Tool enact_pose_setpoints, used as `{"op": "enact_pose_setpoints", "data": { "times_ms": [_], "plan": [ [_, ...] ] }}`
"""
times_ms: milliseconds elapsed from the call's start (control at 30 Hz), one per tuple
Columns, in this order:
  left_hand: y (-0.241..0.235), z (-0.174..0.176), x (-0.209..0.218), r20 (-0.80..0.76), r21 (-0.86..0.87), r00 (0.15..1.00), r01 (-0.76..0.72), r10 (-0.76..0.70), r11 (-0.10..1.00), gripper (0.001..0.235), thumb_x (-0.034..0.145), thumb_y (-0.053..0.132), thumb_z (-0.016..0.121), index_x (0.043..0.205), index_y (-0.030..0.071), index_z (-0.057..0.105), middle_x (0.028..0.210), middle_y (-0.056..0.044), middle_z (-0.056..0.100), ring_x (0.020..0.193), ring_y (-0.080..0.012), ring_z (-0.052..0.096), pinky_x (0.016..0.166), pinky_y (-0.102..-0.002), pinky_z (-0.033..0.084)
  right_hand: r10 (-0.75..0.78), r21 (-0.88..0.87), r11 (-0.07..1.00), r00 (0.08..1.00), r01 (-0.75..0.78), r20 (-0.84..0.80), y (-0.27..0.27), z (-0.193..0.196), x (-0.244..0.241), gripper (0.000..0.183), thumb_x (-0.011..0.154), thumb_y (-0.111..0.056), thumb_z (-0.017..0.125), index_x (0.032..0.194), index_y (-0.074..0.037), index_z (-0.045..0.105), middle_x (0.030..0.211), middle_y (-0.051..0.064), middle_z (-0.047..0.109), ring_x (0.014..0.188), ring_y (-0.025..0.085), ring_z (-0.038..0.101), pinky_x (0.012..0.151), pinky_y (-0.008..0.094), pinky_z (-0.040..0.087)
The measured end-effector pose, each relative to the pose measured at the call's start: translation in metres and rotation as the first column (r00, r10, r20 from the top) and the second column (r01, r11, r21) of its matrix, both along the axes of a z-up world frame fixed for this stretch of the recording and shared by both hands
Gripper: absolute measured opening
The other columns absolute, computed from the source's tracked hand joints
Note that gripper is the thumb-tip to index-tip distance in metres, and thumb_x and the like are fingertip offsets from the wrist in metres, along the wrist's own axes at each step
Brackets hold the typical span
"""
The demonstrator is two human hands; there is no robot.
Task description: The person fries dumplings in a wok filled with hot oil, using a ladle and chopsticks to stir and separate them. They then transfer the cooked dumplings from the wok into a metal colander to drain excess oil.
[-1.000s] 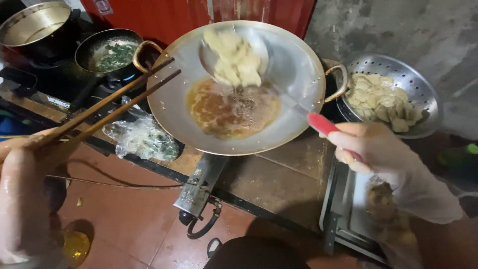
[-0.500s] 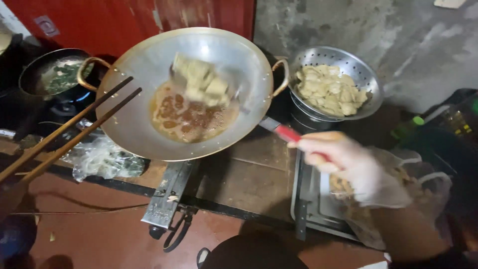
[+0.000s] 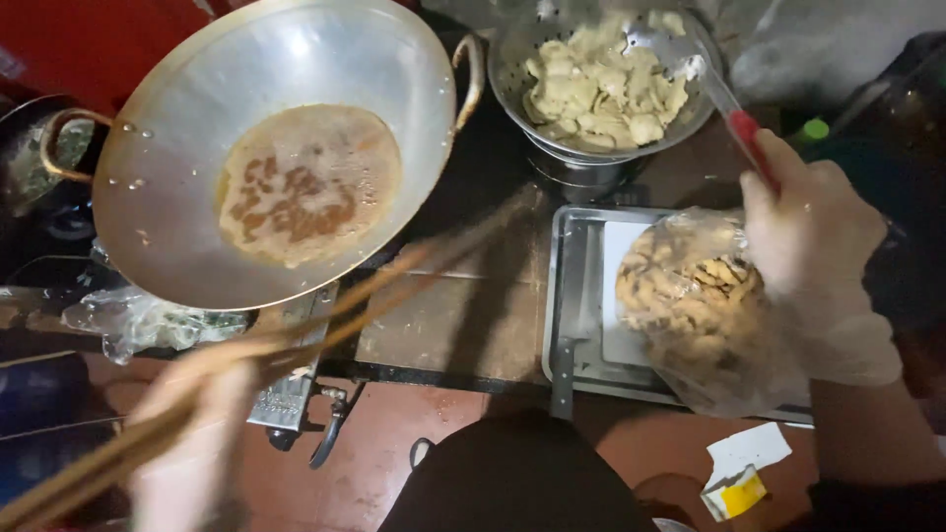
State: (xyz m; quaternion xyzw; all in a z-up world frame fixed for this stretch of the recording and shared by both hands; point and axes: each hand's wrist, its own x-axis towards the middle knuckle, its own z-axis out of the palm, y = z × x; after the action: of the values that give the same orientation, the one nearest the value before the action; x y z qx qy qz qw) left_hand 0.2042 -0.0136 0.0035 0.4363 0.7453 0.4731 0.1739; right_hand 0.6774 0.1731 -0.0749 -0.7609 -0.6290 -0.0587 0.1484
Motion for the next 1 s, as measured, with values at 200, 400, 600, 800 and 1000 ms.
{"op": "enact_pose_setpoints", "data": {
  "times_ms": [200, 400, 600, 800, 1000],
  "plan": [
    [0.103, -0.142, 0.036, 0.107, -0.127, 0.852, 0.522, -0.512, 0.843, 0.055, 0.083, -0.02, 0.063, 0.129, 0.008, 0.071, 0.144, -0.011, 0.061, 0.073, -0.0036, 0.057, 0.061, -0.014, 0.044, 0.039, 0.157, 0.987, 0.879, 0.04, -0.474, -0.008, -0.017, -0.009, 0.044, 0.104, -0.033, 0.064, 0.148, -0.028, 0.069, 0.119, 0.019, 0.071, 0.107, 0.045, 0.064, 0.093, 0.047, 0.045],
    [0.2, -0.269, 0.036, -0.452, 0.09, 0.857, 0.318, -0.245, 0.944, 0.023, 0.107, 0.032, 0.056, 0.115, 0.017, 0.071, 0.112, -0.013, 0.069, 0.103, -0.0324, 0.069, 0.092, -0.04, 0.053, 0.179, 0.183, 0.983, 0.196, 0.005, -0.964, -0.056, 0.037, -0.049, 0.047, 0.106, -0.017, 0.051, 0.152, -0.012, 0.057, 0.065, -0.009, 0.031, 0.055, 0.0, 0.027, 0.048, 0.02, 0.018],
    [0.243, -0.307, 0.052, -0.233, 0.35, 0.968, 0.174, -0.094, 0.921, 0.031, 0.108, 0.028, 0.049, 0.112, 0.01, 0.075, 0.114, -0.01, 0.077, 0.114, -0.0292, 0.071, 0.108, -0.042, 0.05, 0.095, 0.096, 0.995, 0.217, -0.006, -0.972, -0.073, -0.002, -0.013, 0.027, 0.1, -0.019, 0.051, 0.118, -0.002, 0.064, 0.063, 0.001, 0.035, 0.053, 0.008, 0.03, 0.045, 0.024, 0.019],
    [0.226, -0.326, 0.049, -0.088, 0.249, 0.995, -0.022, 0.045, 0.968, 0.026, 0.102, 0.027, 0.054, 0.111, 0.019, 0.078, 0.112, -0.002, 0.08, 0.11, -0.0237, 0.075, 0.106, -0.038, 0.053, -0.28, -0.202, 0.938, 0.274, 0.281, -0.92, -0.083, -0.015, -0.004, 0.043, 0.101, -0.019, 0.063, 0.143, -0.015, 0.069, 0.114, -0.001, 0.056, 0.09, 0.008, 0.051, 0.065, 0.023, 0.039],
    [0.166, -0.278, 0.048, -0.371, 0.329, 0.926, 0.068, 0.063, 0.942, 0.011, 0.106, 0.023, 0.06, 0.111, 0.018, 0.068, 0.11, 0.0, 0.074, 0.101, -0.0211, 0.073, 0.088, -0.036, 0.058, -0.139, -0.135, 0.989, 0.063, 0.059, -0.988, -0.075, 0.001, -0.022, 0.02, 0.111, -0.016, 0.05, 0.122, -0.003, 0.06, 0.073, 0.009, 0.041, 0.059, 0.013, 0.031, 0.051, 0.026, 0.018]
  ]
}}
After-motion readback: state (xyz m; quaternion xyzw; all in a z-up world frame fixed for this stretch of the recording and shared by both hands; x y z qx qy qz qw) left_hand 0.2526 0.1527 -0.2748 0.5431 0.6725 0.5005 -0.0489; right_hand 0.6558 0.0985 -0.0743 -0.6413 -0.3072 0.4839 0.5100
